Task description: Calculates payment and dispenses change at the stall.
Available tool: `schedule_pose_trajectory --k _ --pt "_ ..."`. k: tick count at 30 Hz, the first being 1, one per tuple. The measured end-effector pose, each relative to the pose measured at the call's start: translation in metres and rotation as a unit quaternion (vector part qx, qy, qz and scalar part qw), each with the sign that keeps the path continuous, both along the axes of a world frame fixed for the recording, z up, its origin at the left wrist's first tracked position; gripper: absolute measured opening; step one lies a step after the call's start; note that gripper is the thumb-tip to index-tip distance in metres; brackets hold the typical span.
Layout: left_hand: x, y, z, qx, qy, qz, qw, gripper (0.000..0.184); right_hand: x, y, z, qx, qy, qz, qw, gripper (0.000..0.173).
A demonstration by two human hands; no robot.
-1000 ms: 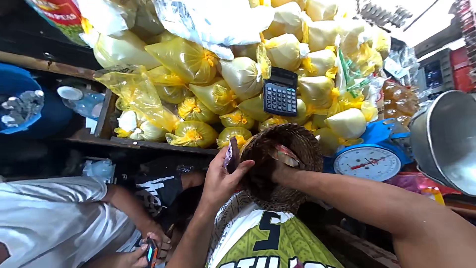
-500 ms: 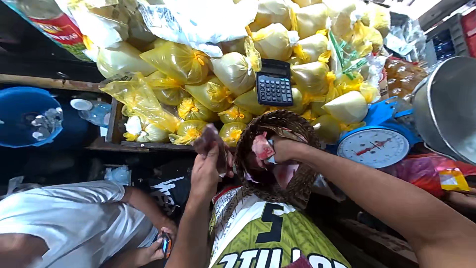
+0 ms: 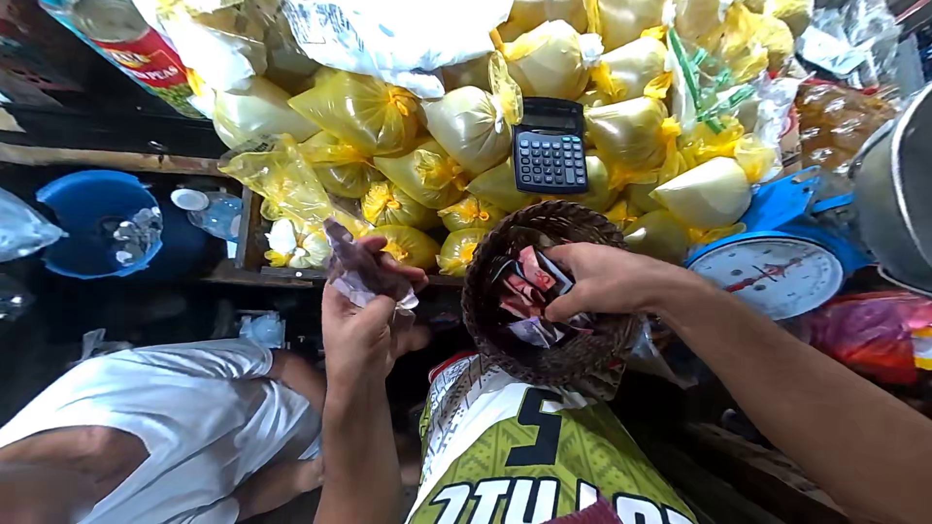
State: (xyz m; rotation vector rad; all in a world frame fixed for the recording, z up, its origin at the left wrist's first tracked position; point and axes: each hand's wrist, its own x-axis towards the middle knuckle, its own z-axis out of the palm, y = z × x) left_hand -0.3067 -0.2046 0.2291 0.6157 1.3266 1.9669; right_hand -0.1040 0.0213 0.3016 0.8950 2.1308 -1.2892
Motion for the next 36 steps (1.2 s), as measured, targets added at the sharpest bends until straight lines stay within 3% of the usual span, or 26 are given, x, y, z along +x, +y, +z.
schedule_pose_trajectory --k 2,4,6,8,10,14,18,20,22,24,27,30,33,36 --pt "-0.002 0.0 0.0 0.0 0.014 0.021 1.0 0.064 0.004 -0.008 0.019 0.129 0.001 0.044 0.991 0.058" --pt "-0.003 0.002 0.002 0.009 0.038 0.039 0.998 0.068 0.011 -0.028 0.031 0.293 0.066 0.054 0.952 0.035" --pt "-0.002 0.007 0.006 0.017 0.062 0.056 0.996 0.067 0.016 -0.054 0.027 0.38 0.159 0.075 0.908 0.013" --pt "-0.002 0.014 0.011 0.008 0.086 0.054 0.995 0.06 0.016 -0.08 0.007 0.368 0.176 0.123 0.904 0.012" --pt "-0.002 0.02 0.018 -0.008 0.113 0.016 0.993 0.054 0.013 -0.099 -0.022 0.358 0.116 0.171 0.91 0.014" --pt "-0.002 0.032 0.033 0.017 0.171 -0.051 0.984 0.045 0.01 -0.106 -0.053 0.385 0.041 0.15 0.91 0.019" --pt "-0.008 0.032 0.036 0.047 0.127 -0.097 0.986 0.034 0.023 -0.084 -0.023 0.316 0.083 0.078 0.942 0.011" --pt "-0.009 0.031 0.037 0.046 0.079 -0.123 0.988 0.035 0.031 -0.068 -0.003 0.276 0.164 0.012 0.947 0.014" --pt "-0.005 0.031 0.039 0.035 0.046 -0.144 0.988 0.039 0.034 -0.058 0.02 0.25 0.269 -0.082 0.927 0.012" --pt "0.005 0.033 0.044 0.041 0.005 -0.162 0.986 0.034 0.025 -0.056 0.044 0.219 0.396 -0.182 0.873 0.01" --pt "0.026 0.043 0.053 0.091 -0.009 -0.163 0.982 0.047 0.001 -0.064 0.056 0.178 0.527 -0.237 0.796 0.024" --pt "0.042 0.054 0.057 0.125 0.0 -0.118 0.985 0.066 -0.02 -0.076 0.044 0.141 0.52 -0.217 0.814 0.048" --pt "0.047 0.062 0.058 0.117 -0.035 -0.058 0.991 0.064 -0.029 -0.086 0.035 0.124 0.471 -0.219 0.846 0.067" --pt "0.046 0.058 0.051 0.096 -0.054 -0.035 0.993 0.064 -0.027 -0.087 0.033 0.084 0.476 -0.221 0.847 0.079"
